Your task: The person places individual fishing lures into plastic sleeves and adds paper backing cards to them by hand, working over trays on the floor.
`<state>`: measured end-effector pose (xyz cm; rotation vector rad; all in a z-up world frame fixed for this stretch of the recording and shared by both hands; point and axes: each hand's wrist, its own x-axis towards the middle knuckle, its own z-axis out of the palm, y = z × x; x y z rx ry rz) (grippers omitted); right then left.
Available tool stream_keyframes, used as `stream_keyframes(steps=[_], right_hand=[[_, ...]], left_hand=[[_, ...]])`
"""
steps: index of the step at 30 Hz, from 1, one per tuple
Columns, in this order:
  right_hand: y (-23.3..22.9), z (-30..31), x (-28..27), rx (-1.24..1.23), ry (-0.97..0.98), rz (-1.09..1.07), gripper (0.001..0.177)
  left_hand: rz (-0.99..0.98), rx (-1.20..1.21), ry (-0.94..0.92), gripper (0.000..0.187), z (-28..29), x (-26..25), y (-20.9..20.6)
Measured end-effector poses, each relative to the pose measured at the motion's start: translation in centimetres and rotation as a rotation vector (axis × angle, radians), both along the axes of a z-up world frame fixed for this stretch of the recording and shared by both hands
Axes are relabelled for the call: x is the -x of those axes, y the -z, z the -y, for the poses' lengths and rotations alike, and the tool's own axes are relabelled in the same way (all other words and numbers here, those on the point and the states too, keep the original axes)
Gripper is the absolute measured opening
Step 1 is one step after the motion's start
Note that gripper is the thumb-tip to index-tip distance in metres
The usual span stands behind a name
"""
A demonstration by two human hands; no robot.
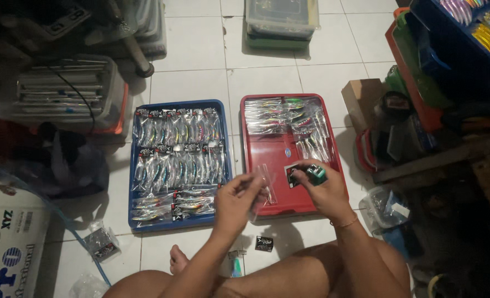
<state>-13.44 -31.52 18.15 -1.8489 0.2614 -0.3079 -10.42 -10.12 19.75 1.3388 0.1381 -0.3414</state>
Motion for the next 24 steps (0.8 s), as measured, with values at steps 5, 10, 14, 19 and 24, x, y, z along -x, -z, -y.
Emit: stream_keyframes(steps=[5, 10, 14, 19, 24], right_hand=[[-1.0, -1.2, 0.4, 0.026, -0.035, 0.024, 0.021], [-0.7, -1.6, 0.4, -0.1, -0.105, 0.035, 0.017], [-1.4, -2.1, 0.4, -0.046, -0.121, 0.025, 0.02], [-1.4, -1.9, 0.4, -0.014, -0.176, 0.009, 0.017], [-1.9, -2.0, 0.4, -0.004, -0.189, -0.007, 0.017]], left_hand=[[-0.02, -0.063, 0.08, 0.03, 1.7, 1.0, 2.1], [0.033, -0.156, 0.163, 0.031, 2.1, 1.2, 2.7], [0.028, -0.15, 0.209, 0.028, 2.1, 1.1, 2.6], [0.048, -0.134, 0.223, 0.028, 1.7, 0.8, 3.4], [0.008, -0.107, 0.215, 0.03, 1.5, 0.7, 3.7]])
